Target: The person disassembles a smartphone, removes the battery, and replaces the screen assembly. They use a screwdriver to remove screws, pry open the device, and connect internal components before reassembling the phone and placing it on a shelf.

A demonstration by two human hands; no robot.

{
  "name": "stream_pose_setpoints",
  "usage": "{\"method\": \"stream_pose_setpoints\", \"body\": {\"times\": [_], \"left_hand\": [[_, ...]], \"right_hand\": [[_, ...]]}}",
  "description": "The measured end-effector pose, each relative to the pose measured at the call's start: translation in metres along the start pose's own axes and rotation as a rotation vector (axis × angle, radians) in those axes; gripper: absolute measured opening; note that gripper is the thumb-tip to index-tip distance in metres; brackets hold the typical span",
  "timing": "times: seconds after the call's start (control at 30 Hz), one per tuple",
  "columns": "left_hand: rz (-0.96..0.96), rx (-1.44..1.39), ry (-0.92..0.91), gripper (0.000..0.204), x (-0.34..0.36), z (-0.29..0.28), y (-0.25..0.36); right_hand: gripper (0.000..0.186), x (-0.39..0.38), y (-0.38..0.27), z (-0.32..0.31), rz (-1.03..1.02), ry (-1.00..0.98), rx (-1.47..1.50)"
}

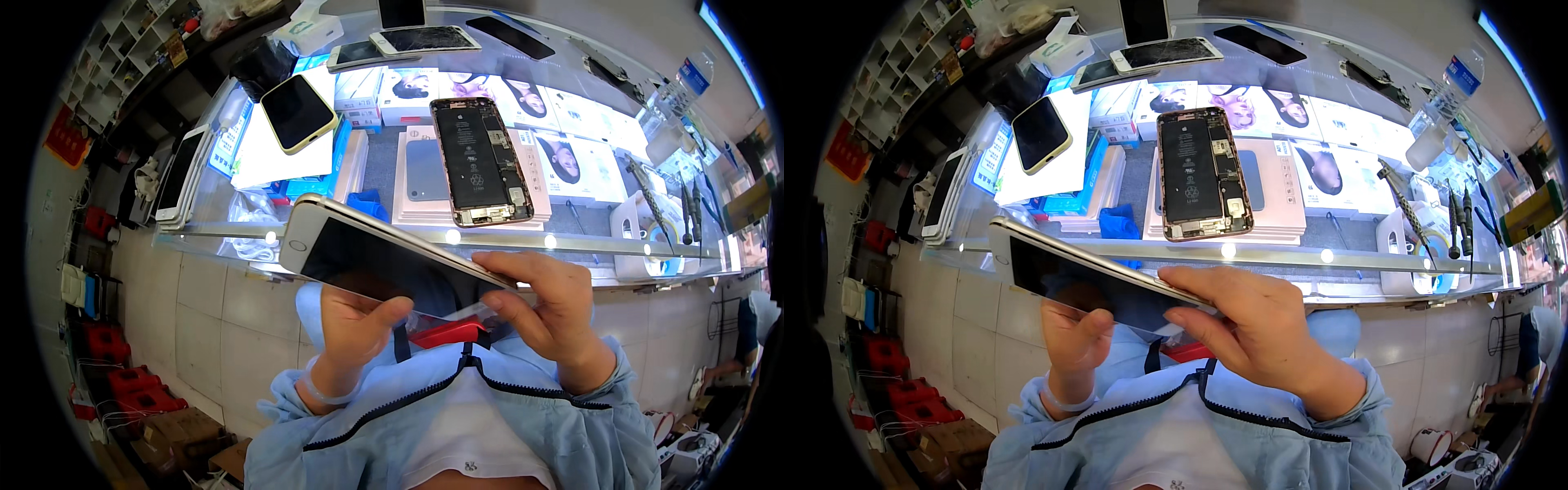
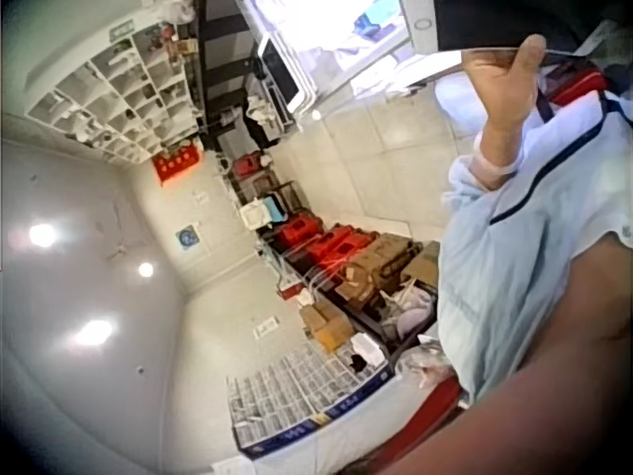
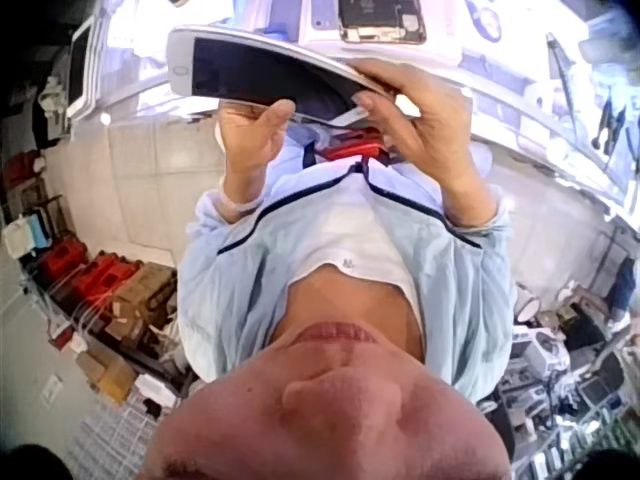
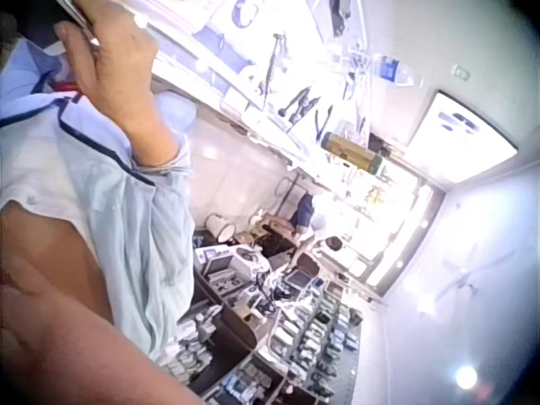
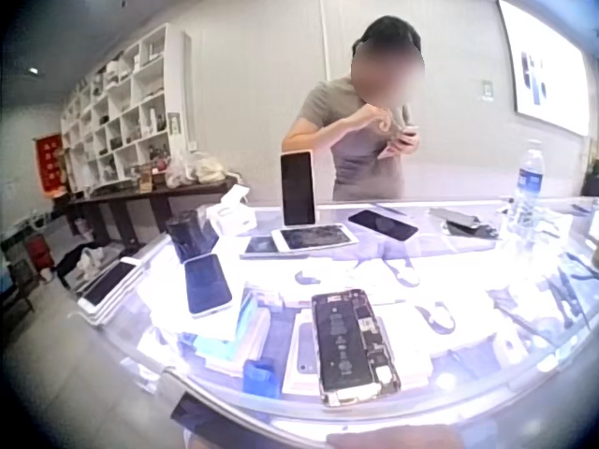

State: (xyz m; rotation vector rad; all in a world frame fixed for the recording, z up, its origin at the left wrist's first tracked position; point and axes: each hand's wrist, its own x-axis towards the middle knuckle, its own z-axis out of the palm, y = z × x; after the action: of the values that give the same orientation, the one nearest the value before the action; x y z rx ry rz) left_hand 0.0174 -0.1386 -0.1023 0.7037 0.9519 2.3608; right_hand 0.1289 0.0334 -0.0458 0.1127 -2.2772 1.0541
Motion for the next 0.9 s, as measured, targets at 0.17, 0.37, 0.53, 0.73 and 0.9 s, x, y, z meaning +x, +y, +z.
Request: {"method": "stream_pose_setpoints", "body": {"times": [0.17, 0.37, 0.53, 0.73, 0.9], "left_hand": [[0.042, 0.068, 0.047, 0.031, -0.008, -0.002, 0.002], [0.098, 0.456, -0.097, 0.026, 0.019, 0.000, 0.052], [0.108, 0.585, -0.096, 0.022, 0.016, 0.008, 0.046], [0.112, 0.507, -0.121, 0.018, 0.012, 0.007, 0.037], [0.146, 0.572, -0.175, 0.017, 0.008, 0.016, 0.033]], "right_hand": [[0.021, 0.001, -0.004, -0.009, 0.014, -0.009, 0.014], [0.019, 0.003, -0.001, -0.017, -0.018, -0.071, -0.006], [0.020, 0.005, -0.003, -0.015, -0.061, -0.068, -0.028], [0.019, 0.005, -0.007, -0.017, -0.063, -0.096, -0.117], [0.021, 0.002, -0.009, -0.009, -0.107, -0.112, -0.117]]}}
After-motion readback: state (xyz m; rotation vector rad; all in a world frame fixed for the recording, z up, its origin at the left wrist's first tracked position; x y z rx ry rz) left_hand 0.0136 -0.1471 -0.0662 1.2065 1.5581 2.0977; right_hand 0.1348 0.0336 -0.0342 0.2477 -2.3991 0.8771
